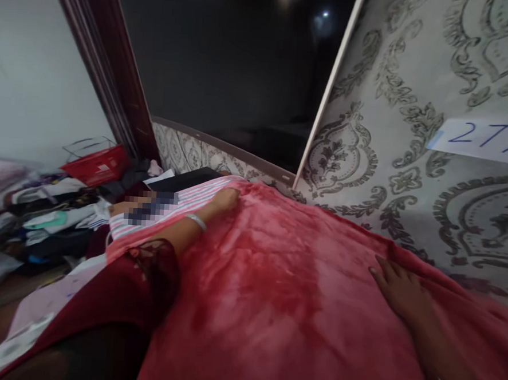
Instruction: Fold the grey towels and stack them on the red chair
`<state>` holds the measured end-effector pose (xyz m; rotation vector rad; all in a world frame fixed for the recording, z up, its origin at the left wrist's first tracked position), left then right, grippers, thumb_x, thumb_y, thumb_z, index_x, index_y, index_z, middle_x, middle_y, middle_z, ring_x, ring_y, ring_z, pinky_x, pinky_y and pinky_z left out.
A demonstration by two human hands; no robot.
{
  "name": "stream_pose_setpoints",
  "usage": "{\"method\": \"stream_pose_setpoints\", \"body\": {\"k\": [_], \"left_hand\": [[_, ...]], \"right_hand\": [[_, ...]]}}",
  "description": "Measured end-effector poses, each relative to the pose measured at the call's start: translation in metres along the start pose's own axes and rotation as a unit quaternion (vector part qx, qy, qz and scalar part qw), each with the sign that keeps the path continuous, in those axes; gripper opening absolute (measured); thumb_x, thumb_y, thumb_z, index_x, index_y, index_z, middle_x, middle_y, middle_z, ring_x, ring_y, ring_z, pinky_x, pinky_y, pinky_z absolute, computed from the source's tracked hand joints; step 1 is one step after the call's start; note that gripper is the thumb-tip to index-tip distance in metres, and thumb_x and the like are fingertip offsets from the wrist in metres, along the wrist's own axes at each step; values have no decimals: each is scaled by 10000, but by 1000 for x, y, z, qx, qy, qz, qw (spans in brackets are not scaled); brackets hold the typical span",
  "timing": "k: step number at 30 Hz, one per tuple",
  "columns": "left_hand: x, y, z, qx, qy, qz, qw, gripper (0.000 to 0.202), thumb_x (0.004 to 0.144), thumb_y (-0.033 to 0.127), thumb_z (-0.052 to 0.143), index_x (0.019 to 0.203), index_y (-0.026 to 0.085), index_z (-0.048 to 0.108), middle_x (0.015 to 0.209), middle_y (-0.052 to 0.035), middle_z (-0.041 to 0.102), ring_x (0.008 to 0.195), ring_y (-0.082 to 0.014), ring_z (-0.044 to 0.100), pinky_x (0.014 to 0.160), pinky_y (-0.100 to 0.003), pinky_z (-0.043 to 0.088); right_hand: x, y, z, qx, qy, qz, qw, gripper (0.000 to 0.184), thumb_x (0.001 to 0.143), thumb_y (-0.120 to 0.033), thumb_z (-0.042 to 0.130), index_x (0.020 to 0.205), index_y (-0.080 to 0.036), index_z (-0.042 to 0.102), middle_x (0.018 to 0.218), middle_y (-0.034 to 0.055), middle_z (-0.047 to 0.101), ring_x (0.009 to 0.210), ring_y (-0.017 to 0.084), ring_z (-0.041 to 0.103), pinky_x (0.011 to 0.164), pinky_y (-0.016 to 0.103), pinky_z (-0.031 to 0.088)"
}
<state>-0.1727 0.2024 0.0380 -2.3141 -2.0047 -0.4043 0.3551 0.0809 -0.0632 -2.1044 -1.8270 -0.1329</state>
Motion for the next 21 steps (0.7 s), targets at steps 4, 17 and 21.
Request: {"method": "stream_pose_setpoints", "body": {"k": [4,17,21], "left_hand": [[-66,-71,-21,15,-10,-72,997,332,926,272,482,1067,131,748,1107,-198,738,1076,-324,677,945,-402,493],[-124,-123,-41,-35,-11,-169,985,331,968,336,478,1137,135,680,1081,-156,734,970,-244,686,751,-278,480],[-136,-126,-58,-31,14,-186,982,340,953,245,460,1168,73,659,1122,-236,697,1031,-294,672,824,-330,490]], "right_hand": [[2,0,1,-6,-19,-3,1000,569,934,-459,413,1379,-161,602,1445,200,571,1342,400,520,1070,625,421],[-140,-87,-58,87,110,-136,981,523,888,-481,422,1160,-158,731,1240,161,718,1203,325,647,1072,526,484],[-178,-71,-49,66,82,-98,990,548,899,-493,389,1136,-156,750,1222,172,725,1179,332,661,1063,538,492]]}}
Point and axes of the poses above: each hand's wrist, its own x-axis towards the middle knuckle, its own z-axis out of the palm, y = z × x, the point moved 8 cm from there along x, towards the middle knuckle
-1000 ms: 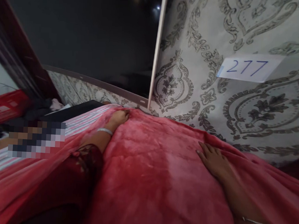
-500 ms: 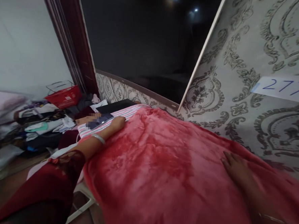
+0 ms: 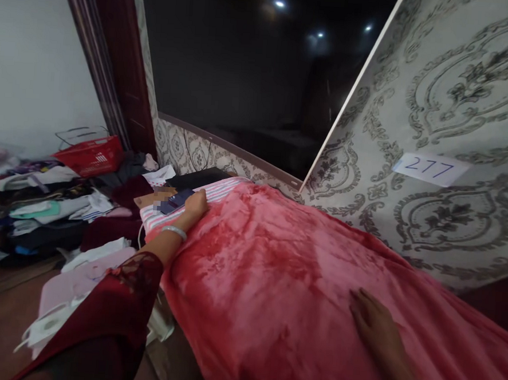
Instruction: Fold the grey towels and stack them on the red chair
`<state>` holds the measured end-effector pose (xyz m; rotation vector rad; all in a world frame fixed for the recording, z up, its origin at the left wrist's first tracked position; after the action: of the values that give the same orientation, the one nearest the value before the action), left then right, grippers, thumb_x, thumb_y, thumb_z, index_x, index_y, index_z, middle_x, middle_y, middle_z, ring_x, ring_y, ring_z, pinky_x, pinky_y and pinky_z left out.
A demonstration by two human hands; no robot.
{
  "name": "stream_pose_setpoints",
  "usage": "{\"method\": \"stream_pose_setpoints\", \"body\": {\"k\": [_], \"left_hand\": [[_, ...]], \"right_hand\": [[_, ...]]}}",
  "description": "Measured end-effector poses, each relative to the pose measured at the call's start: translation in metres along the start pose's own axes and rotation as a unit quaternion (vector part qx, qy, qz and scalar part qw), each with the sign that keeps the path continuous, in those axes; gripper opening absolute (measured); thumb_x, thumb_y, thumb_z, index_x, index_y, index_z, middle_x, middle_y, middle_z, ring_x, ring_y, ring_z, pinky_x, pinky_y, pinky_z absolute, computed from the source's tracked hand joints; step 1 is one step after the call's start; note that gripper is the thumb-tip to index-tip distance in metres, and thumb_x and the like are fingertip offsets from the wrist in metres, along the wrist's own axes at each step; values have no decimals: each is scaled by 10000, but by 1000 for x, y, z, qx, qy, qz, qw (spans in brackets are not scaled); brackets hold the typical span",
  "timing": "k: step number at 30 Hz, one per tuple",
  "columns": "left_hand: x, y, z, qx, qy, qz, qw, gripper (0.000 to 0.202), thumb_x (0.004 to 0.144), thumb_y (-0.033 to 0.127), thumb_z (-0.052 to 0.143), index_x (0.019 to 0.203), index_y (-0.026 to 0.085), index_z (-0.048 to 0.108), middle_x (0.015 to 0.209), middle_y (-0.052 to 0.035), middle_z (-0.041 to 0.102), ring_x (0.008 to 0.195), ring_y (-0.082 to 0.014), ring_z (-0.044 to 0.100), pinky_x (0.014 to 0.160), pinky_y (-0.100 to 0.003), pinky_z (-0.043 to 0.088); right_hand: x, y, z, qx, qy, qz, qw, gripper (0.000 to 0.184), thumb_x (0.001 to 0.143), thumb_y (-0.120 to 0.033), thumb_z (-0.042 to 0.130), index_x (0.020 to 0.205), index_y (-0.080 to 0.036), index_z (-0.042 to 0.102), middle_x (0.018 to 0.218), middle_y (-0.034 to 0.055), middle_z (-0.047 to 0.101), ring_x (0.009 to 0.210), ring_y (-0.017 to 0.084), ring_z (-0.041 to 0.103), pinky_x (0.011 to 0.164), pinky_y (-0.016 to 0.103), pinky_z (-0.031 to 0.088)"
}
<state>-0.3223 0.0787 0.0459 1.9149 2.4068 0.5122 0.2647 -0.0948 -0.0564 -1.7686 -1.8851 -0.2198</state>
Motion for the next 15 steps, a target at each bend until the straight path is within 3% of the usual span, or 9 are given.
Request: {"method": "stream_pose_setpoints", "body": {"k": [4,10,12,15], "left_hand": [[-14,5,2,-18,-18,35,999,308,918,294,527,1034,86,722,1120,-228,702,1093,-305,649,901,-335,483],[-35,7,26,-58,-83,58,993,208,869,242,560,859,155,750,871,-81,750,811,-188,673,723,-236,485],[-34,1,21,-66,-72,48,994,215,887,252,555,890,148,743,904,-84,753,808,-182,668,717,-234,484],[-25,-15,-1,-68,-25,17,997,276,932,270,509,1031,120,718,1018,-137,746,899,-217,675,763,-267,497]], "right_hand": [[-23,0,1,-18,7,2,1000,590,933,-478,324,1161,-127,740,1234,188,717,1184,339,658,1065,545,487],[-34,-18,-7,-40,49,-18,998,632,985,-443,253,1178,-74,728,1263,214,697,1197,334,644,1078,535,471],[-33,-20,-7,-39,51,-23,998,626,985,-434,256,1172,-73,732,1248,217,704,1181,332,652,1072,537,474],[-32,-21,-7,-36,55,-27,997,613,983,-417,262,1183,-77,731,1252,215,703,1175,323,656,1069,530,474]]}}
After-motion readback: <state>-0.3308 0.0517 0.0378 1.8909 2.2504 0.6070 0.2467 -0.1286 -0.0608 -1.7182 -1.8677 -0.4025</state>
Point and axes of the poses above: each hand's wrist, its own x-axis towards the middle knuckle, its own z-axis out of the palm, y = z × x, the point moved 8 cm from there along x, towards the middle knuckle
